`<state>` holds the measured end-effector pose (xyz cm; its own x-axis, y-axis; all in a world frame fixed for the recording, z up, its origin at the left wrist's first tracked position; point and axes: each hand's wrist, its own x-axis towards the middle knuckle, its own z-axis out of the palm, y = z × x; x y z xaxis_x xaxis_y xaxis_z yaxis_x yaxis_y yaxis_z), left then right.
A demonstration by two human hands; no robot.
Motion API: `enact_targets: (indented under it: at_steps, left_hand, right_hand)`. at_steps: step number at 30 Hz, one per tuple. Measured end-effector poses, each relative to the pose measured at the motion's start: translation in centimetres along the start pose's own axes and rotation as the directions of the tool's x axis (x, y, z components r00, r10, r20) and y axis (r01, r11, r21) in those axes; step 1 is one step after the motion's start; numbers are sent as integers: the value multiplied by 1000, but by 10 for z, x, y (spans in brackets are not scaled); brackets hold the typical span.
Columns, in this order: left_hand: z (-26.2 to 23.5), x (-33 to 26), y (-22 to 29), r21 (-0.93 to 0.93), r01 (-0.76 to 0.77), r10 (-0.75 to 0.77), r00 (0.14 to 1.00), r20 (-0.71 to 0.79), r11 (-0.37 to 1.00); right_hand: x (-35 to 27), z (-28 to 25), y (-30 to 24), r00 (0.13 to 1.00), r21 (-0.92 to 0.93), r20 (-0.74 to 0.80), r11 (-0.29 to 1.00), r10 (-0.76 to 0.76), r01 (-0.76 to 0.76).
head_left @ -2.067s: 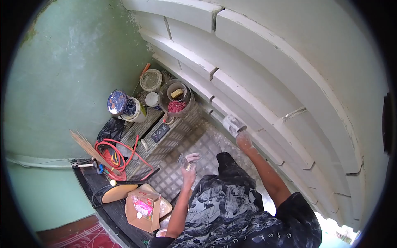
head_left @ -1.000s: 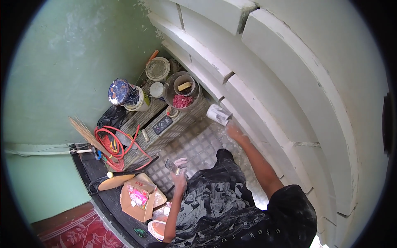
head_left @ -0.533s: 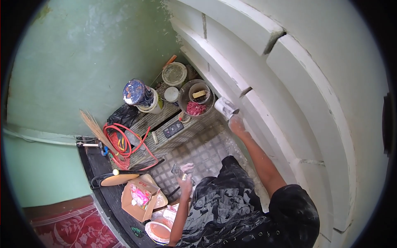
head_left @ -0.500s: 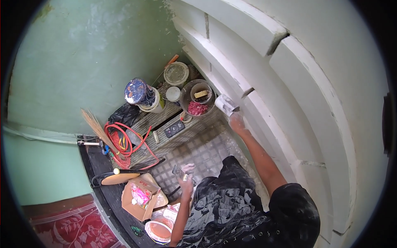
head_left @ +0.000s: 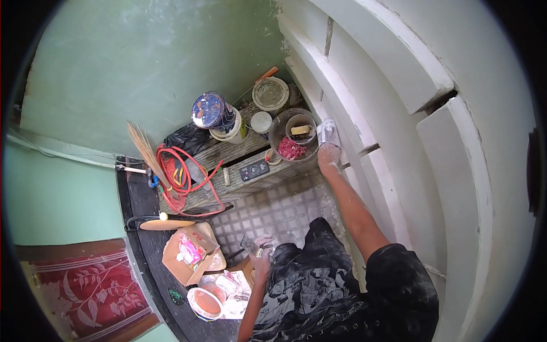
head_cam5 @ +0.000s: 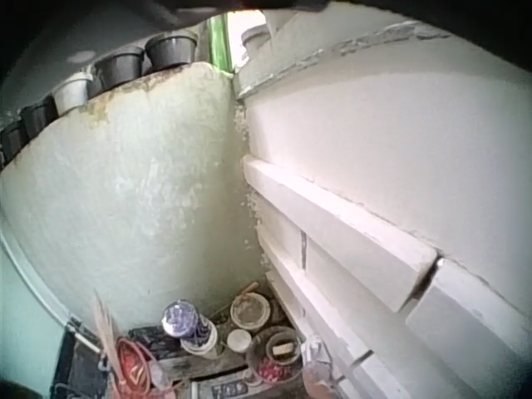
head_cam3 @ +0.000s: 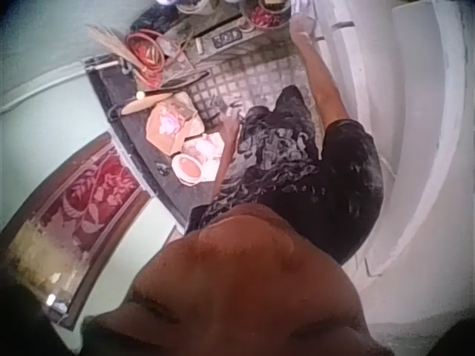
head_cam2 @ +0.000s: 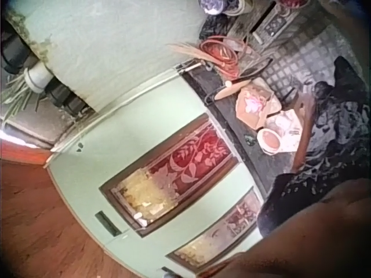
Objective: Applying plaster or filler to a grooved wall using a putty knife and a small container.
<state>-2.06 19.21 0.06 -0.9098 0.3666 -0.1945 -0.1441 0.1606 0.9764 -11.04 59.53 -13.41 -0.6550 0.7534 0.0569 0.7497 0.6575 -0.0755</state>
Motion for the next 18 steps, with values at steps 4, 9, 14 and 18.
enact_targets:
  at_steps: [4,9,14,18]
  left_hand:
    - [0,2,-5,1,-21,21,1000,-20,1000]
    - [7,3,-1,-59,13,-17,998,-64,998]
    - [-1,9,3,-48,1,-6,996,-89,999]
    - [-6,8,-1,-54,13,-19,993,-114,998]
  right_hand:
    - [-81,-30,-2,986,-289,167,955,-25,73]
    - [-186,-8,36,675,138,702,973,-228,185]
    - [-160,-57,8,885,264,431,963,-176,63]
    - [-82,-75,-6,990,207,99,975,-97,74]
